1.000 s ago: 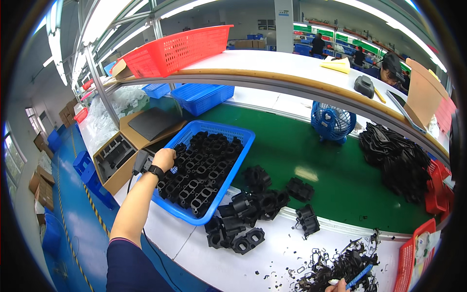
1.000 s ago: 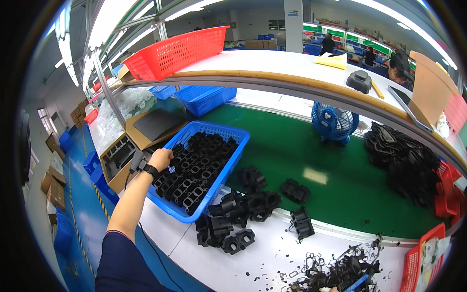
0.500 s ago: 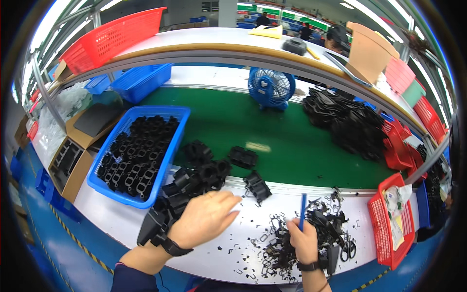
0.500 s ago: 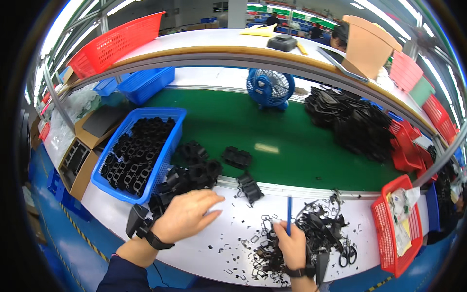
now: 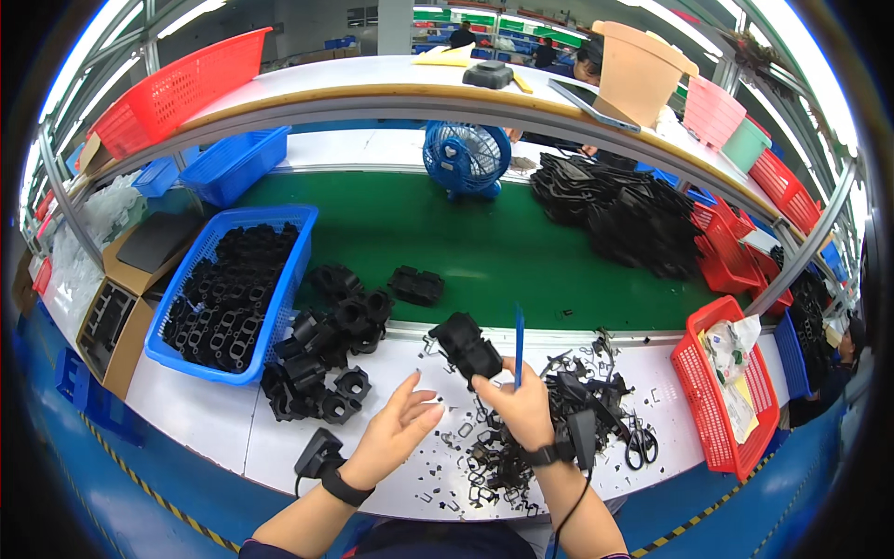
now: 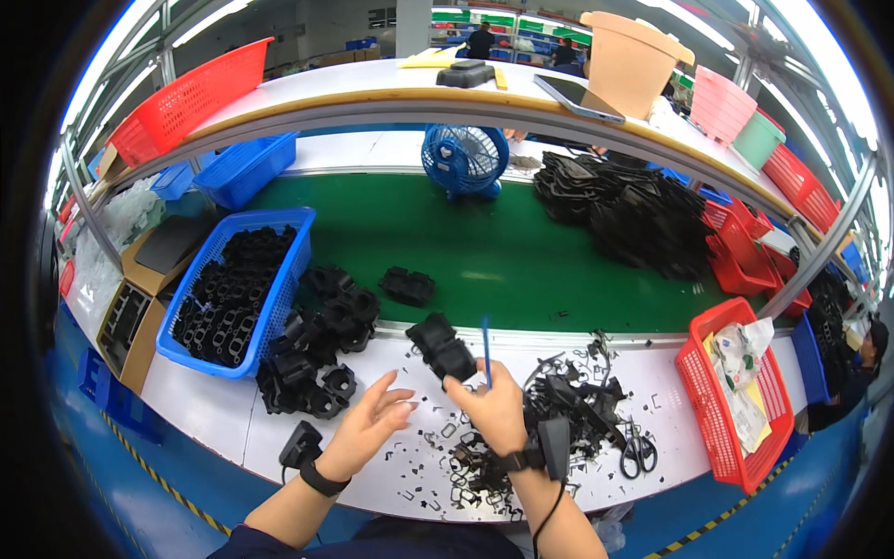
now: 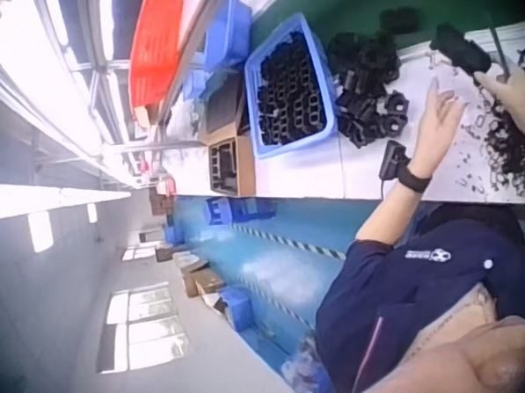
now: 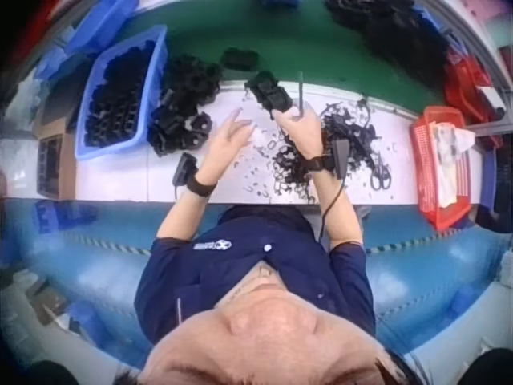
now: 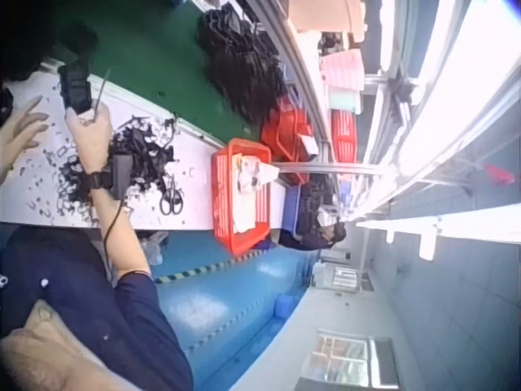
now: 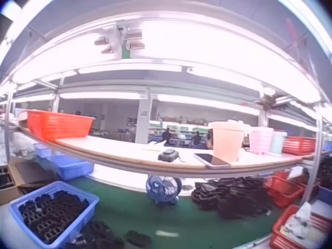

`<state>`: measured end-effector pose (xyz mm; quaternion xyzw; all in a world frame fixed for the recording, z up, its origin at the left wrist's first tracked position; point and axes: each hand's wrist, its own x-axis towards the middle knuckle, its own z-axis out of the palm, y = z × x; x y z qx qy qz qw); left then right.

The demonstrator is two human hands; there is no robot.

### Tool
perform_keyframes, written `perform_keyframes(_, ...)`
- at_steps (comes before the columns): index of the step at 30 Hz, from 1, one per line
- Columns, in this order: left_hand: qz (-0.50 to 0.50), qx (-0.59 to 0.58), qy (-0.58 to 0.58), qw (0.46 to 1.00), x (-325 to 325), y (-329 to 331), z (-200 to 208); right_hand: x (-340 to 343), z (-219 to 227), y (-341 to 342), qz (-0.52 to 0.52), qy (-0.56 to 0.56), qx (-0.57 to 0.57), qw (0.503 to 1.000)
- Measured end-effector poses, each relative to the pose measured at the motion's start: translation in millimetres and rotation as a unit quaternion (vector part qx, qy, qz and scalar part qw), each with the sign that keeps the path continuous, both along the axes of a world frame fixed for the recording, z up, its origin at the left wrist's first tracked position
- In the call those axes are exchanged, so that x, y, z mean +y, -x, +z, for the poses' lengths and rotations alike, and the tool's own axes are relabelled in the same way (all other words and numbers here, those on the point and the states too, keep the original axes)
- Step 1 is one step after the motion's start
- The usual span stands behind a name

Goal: The recorder uses a scraping tool to remove excess plastic flash from black plastic components at an industrial workbench.

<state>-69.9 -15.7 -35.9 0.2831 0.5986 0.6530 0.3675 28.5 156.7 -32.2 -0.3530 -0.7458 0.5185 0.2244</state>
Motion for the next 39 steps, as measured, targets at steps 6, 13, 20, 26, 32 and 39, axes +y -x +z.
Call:
perform_keyframes(6, -0.089, -0.298, -0.111, 0.944, 31, -31, 11, -46, 24, -77, 0.084, -0.297, 0.058, 0.949)
perform_keyframes(13, -0.168, -0.402, -0.133, 0.89, 26, -48, 10, -27, 34, -133, -0.107, 0.424, 0.382, 0.814)
perform_keyframes(20, -0.22, -0.416, -0.142, 0.871, 21, -56, 11, -52, 40, -151, -0.027, 0.216, 0.324, 0.921)
perform_keyframes(26, -0.205, -0.44, -0.158, 0.86, 14, -59, 3, -60, 46, -155, -0.007, 0.201, 0.342, 0.918)
perform_keyframes(32, -0.198, -0.428, -0.148, 0.869, 10, -58, 9, -63, 43, -146, -0.055, 0.14, 0.285, 0.947)
perform_keyframes(39, -0.193, -0.423, -0.152, 0.872, 10, -55, 9, -66, 52, -140, -0.03, 0.144, 0.227, 0.963)
